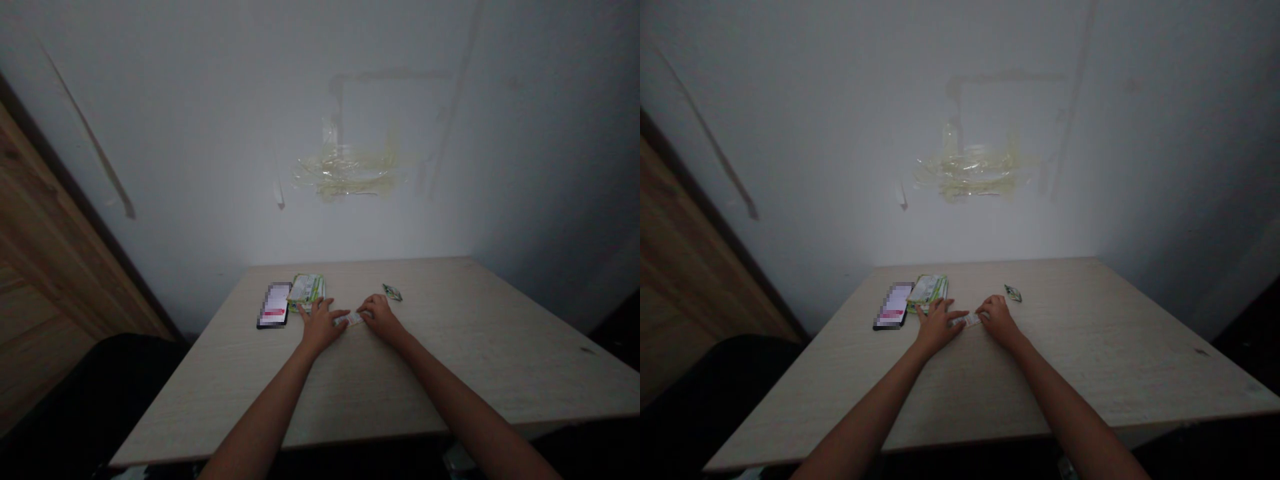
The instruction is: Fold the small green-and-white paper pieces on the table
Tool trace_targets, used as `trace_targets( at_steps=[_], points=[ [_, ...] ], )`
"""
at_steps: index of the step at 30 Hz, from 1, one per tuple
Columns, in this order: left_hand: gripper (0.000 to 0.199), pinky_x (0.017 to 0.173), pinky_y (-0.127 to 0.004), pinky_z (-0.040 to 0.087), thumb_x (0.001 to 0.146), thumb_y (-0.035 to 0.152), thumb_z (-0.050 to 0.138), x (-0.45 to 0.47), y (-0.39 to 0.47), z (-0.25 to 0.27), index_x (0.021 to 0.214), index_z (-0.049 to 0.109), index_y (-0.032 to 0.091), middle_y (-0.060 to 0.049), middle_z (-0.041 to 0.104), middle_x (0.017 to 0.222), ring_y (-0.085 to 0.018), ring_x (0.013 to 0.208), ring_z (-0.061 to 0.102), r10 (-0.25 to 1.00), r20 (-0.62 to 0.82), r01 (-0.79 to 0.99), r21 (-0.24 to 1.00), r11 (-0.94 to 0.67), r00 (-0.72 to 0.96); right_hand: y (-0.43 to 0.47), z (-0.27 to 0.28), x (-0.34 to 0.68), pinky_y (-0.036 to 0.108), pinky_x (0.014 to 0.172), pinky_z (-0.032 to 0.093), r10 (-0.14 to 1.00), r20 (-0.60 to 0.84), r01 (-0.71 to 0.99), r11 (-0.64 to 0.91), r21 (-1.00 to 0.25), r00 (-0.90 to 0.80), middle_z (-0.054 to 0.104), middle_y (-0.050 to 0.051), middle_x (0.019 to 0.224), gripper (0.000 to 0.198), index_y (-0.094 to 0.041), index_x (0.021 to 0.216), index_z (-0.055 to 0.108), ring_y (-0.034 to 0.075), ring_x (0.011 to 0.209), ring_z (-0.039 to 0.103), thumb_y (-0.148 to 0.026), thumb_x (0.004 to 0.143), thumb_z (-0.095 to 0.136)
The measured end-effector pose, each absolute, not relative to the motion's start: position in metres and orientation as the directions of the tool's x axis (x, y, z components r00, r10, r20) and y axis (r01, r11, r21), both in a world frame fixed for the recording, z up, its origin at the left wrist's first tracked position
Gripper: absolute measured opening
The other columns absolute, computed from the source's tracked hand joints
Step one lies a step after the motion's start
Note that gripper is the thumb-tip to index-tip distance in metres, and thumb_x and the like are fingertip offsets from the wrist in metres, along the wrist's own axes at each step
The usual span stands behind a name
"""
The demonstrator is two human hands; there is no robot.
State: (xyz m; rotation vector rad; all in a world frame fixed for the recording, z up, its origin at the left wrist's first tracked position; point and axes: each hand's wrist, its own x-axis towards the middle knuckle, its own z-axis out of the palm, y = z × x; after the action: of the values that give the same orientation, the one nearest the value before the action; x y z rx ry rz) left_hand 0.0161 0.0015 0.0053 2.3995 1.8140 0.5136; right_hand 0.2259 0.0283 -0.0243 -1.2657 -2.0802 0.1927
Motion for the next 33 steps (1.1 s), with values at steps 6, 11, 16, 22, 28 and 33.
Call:
trace_targets(
  at_steps=[6,11,16,22,28,33],
  points=[
    [0.032,0.108,-0.076,-0.004,0.085,0.054,0.058,0.0184,0.0006,0.0051,0.116,0.064,0.052,0.002,0.047,0.146,-0.035,0.140,0.028,0.948,0.218,0.929,0.241,-0.281,0.230,0.0285,-0.0249,0.2249,0.039,0.097,0.038,0.841,0.458,0.717,0.505,-0.480,-0.286,0.064,0.009,0.095,0.015,-0.017,0.091,0.073,0.024,0.105,0.049,-0.017,0.082,0.061],
    [0.031,0.106,-0.077,-0.005,0.086,0.056,0.056,0.0183,0.0004,0.0034,0.115,0.065,0.052,0.001,0.049,0.145,-0.035,0.140,0.029,0.932,0.264,0.928,0.212,-0.306,0.247,0.0287,-0.0254,0.2243,0.039,0.099,0.037,0.837,0.466,0.707,0.514,-0.486,-0.288,0.065,0.008,0.094,0.014,-0.017,0.089,0.072,0.024,0.106,0.049,-0.015,0.082,0.060],
    [0.032,0.107,-0.076,-0.005,0.085,0.057,0.056,0.0180,0.0015,0.0023,0.115,0.065,0.051,0.001,0.049,0.145,-0.034,0.140,0.029,0.940,0.247,0.925,0.239,-0.296,0.237,0.0301,-0.0283,0.2241,0.040,0.099,0.038,0.813,0.492,0.692,0.548,-0.469,-0.310,0.066,0.008,0.094,0.016,-0.018,0.088,0.072,0.024,0.108,0.048,-0.011,0.081,0.059],
    [0.032,0.104,-0.078,-0.004,0.084,0.057,0.057,0.0188,0.0024,0.0017,0.116,0.064,0.052,0.000,0.048,0.146,-0.036,0.140,0.028,0.945,0.237,0.931,0.236,-0.280,0.224,0.0281,-0.0262,0.2238,0.042,0.100,0.037,0.784,0.504,0.698,0.586,-0.411,-0.362,0.067,0.008,0.097,0.022,-0.019,0.088,0.072,0.025,0.113,0.046,-0.007,0.081,0.056],
    [0.034,0.106,-0.077,-0.002,0.085,0.057,0.056,0.0197,0.0006,0.0050,0.118,0.063,0.052,0.000,0.046,0.147,-0.036,0.141,0.027,0.951,0.209,0.938,0.216,-0.273,0.229,0.0274,-0.0204,0.2262,0.043,0.099,0.038,0.756,0.486,0.693,0.629,-0.352,-0.439,0.068,0.008,0.095,0.022,-0.022,0.091,0.075,0.025,0.112,0.049,-0.011,0.084,0.057],
    [0.033,0.105,-0.078,-0.002,0.086,0.056,0.055,0.0196,0.0002,0.0048,0.118,0.063,0.052,0.000,0.047,0.147,-0.036,0.141,0.027,0.947,0.223,0.939,0.205,-0.278,0.231,0.0281,-0.0193,0.2299,0.043,0.099,0.038,0.728,0.485,0.677,0.663,-0.320,-0.484,0.068,0.008,0.098,0.024,-0.023,0.095,0.076,0.025,0.114,0.049,-0.010,0.085,0.057]
  ],
)
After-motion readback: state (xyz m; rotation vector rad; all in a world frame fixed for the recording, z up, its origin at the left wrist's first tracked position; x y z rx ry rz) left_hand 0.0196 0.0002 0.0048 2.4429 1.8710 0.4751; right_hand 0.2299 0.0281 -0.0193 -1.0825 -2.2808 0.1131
